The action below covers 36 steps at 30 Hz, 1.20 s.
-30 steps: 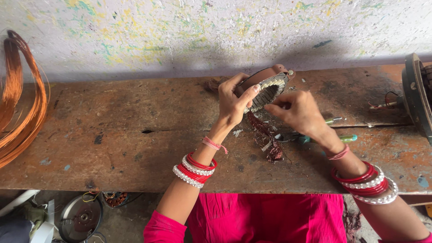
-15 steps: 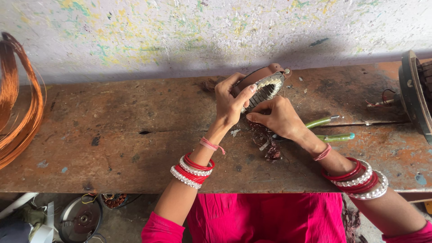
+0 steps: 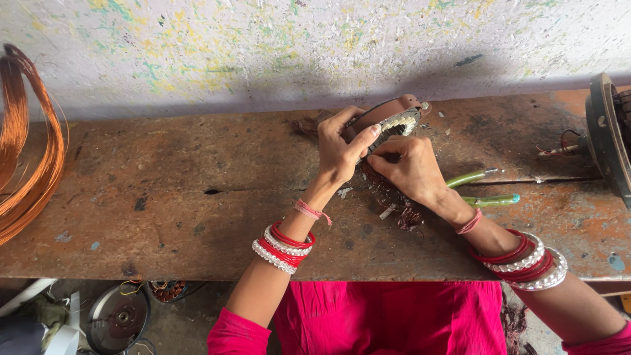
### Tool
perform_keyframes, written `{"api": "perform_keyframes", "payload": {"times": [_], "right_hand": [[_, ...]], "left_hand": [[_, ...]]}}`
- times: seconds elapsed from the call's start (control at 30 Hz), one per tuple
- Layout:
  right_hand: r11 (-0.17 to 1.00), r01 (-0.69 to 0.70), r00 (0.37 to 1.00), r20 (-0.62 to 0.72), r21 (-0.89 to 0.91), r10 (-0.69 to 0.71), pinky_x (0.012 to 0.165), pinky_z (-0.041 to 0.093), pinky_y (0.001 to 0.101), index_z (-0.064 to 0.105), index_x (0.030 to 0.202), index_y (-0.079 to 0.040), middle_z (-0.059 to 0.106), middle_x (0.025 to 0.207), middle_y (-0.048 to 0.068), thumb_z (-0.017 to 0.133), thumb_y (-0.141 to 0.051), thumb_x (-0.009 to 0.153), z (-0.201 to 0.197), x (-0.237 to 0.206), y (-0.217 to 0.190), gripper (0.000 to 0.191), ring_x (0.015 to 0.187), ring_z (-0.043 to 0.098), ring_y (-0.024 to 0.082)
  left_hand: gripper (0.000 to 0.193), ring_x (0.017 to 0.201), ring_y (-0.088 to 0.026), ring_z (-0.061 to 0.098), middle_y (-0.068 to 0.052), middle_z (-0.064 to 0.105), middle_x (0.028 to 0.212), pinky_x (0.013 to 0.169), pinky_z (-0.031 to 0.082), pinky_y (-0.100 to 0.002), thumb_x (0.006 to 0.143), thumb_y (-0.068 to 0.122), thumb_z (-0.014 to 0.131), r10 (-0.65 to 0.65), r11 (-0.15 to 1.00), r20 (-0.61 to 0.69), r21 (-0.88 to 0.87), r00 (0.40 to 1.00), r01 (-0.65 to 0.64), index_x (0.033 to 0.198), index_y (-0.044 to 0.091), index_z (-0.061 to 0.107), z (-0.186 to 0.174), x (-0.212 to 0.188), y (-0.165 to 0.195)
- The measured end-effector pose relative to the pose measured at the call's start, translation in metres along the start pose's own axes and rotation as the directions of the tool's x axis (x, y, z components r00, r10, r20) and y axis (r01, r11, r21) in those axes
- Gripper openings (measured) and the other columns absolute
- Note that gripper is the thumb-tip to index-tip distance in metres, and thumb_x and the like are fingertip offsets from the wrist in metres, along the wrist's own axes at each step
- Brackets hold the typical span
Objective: The person removes old copper wire from a motor armature by hand and with pliers. They pull and cut the wire from the slots, accumulating a pile of removed wire on the table.
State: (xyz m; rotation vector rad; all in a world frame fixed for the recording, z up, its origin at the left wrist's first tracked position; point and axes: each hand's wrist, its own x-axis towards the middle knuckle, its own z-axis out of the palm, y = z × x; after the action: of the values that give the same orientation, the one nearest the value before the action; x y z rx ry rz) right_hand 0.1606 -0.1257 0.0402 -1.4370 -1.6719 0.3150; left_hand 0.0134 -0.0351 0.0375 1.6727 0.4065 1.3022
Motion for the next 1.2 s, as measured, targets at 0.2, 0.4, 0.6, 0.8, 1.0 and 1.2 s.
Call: {"api": "perform_keyframes", "payload": {"times": [0.2,0.4,0.6,0.8,1.0,1.2], "right_hand": [[0.998,-0.005,1.0,-0.028,-0.068,0.003,0.057,0.055,0.0332,0.079,0.092,0.0,0.076,0.077,0.013,0.078,-0.013,0.083,0.004,0.0,0.001,0.015,0.06,0.07,0.019],[0.994,-0.095,0.995,-0.021,-0.053,0.094,0.058,0.056,0.034,0.079,0.095,0.0,0.075,0.076,0.013,0.077,-0.014,0.085,0.003,0.002,0.0,0.017,0.059,0.071,0.02],[0.994,-0.073,0.997,0.009,-0.077,0.074,0.059,0.057,0.0339,0.08,0.09,-0.002,0.076,0.075,0.012,0.078,-0.017,0.079,-0.001,0.005,-0.004,0.019,0.058,0.072,0.02],[0.983,-0.114,0.993,0.005,-0.145,0.116,0.06,0.057,0.0355,0.081,0.087,-0.005,0.075,0.071,0.012,0.077,-0.018,0.079,0.007,0.008,-0.003,0.016,0.056,0.071,0.023],[0.99,0.013,0.997,-0.067,-0.142,-0.023,0.062,0.056,0.0377,0.078,0.086,-0.003,0.075,0.081,0.01,0.074,-0.015,0.08,0.013,0.007,0.001,0.013,0.063,0.072,0.025],[0.975,0.04,0.996,-0.073,-0.218,-0.057,0.064,0.055,0.0398,0.078,0.09,-0.003,0.074,0.084,0.009,0.075,-0.017,0.084,0.014,0.006,0.002,0.015,0.068,0.071,0.027]], "left_hand": [[0.028,0.051,-0.007,0.058,-0.001,0.065,0.068,0.044,0.043,-0.024,0.091,0.028,0.071,-0.026,1.0,-0.05,-0.018,0.998,0.025,0.089,0.0,0.068,-0.001,0.003,0.002],[0.033,0.053,-0.009,0.059,-0.001,0.064,0.064,0.048,0.044,-0.027,0.09,0.034,0.071,-0.047,0.995,-0.065,0.084,0.997,0.053,0.086,0.002,0.07,-0.003,0.001,0.003],[0.05,0.054,-0.014,0.05,-0.001,0.056,0.06,0.054,0.033,-0.034,0.09,0.054,0.058,0.079,0.936,-0.124,0.351,0.989,-0.031,0.083,0.007,0.073,-0.005,0.001,-0.005],[0.047,0.061,-0.011,0.054,0.0,0.06,0.065,0.058,0.035,-0.03,0.096,0.046,0.057,0.108,0.976,-0.165,0.206,0.98,-0.073,0.085,0.003,0.071,-0.003,0.002,-0.014],[0.038,0.062,-0.009,0.05,0.001,0.058,0.064,0.058,0.034,-0.027,0.096,0.036,0.062,0.079,0.985,-0.168,0.167,0.983,-0.051,0.086,0.0,0.071,-0.001,0.003,-0.012],[0.034,0.065,-0.007,0.052,0.002,0.059,0.067,0.06,0.037,-0.027,0.096,0.033,0.065,0.063,0.991,-0.169,0.126,0.984,-0.042,0.087,0.0,0.071,0.002,0.003,-0.01]]}}
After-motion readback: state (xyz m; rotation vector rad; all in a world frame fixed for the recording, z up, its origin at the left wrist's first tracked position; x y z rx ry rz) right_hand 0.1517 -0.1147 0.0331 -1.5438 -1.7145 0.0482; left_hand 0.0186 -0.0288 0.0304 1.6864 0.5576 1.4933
